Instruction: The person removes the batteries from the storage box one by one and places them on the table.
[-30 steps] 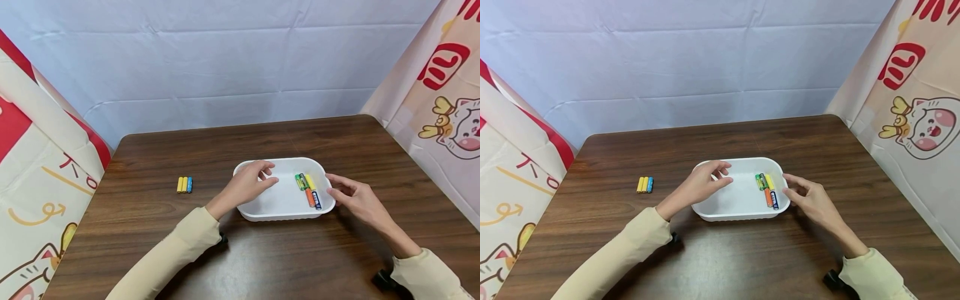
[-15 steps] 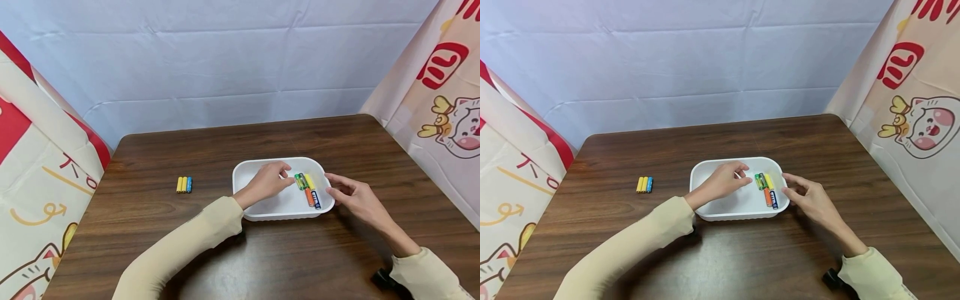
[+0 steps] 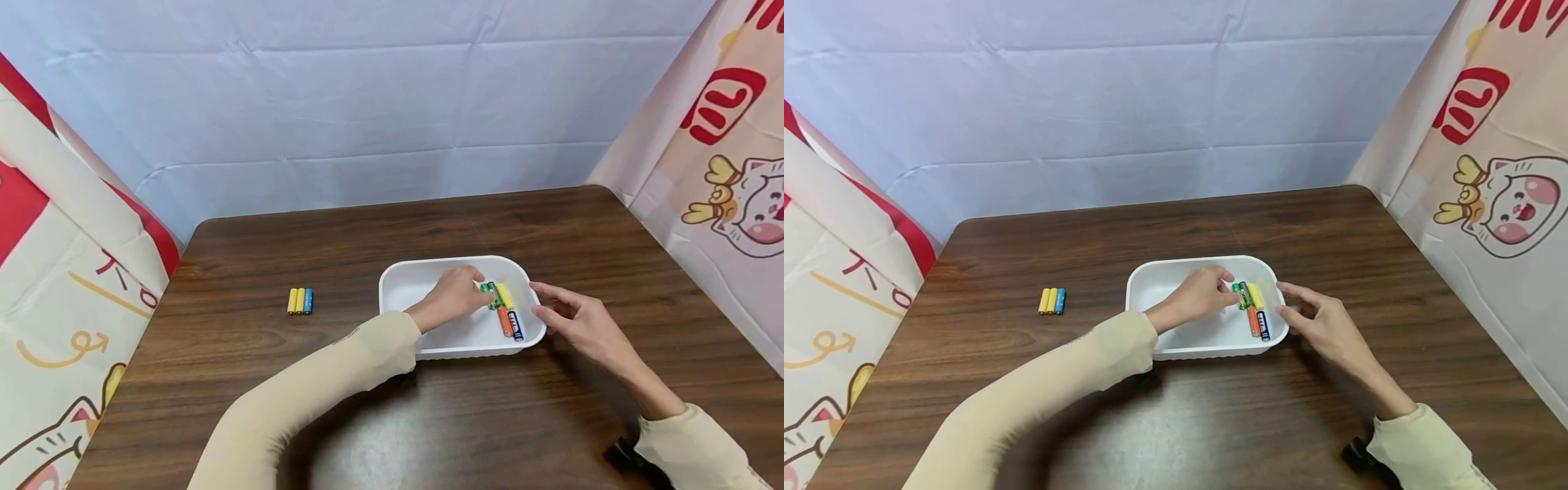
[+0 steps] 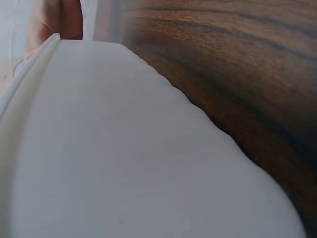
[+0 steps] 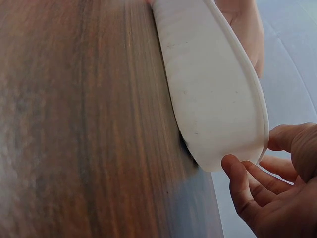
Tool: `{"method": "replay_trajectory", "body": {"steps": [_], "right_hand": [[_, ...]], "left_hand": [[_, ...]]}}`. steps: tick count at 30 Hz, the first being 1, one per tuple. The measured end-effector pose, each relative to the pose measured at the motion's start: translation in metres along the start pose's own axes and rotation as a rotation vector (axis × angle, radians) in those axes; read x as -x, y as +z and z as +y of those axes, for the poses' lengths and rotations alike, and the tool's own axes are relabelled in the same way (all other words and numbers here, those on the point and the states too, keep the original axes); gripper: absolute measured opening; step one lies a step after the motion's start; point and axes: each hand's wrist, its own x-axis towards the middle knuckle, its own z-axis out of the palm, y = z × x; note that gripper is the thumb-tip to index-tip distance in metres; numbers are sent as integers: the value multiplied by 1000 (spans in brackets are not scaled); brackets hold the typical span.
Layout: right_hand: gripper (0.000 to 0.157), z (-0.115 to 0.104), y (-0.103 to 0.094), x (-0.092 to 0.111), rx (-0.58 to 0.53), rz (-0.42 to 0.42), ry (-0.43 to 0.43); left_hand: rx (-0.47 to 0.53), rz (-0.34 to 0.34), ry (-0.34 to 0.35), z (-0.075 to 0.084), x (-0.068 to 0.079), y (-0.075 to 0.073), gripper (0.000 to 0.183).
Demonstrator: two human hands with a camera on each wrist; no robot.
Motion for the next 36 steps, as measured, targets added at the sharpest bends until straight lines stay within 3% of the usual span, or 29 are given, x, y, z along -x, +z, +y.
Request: {"method": "replay_trajectory", "body": {"steps": [7,17,26,36], "right_hand": [[48,1,2,3,-7,9,11],[49,0,1,0,-8,4,10],[48,-1,0,0,-2,7,3],[49,-1,0,0,3,5,5]], "left_hand": [[-62,-23,-25,5,-5,7,46],[-108,-13,-20,-3,-13,12,48],[-172,-15,23,-5,-15,16,34],[-249,-4,35,-5,-18,22,34]]}}
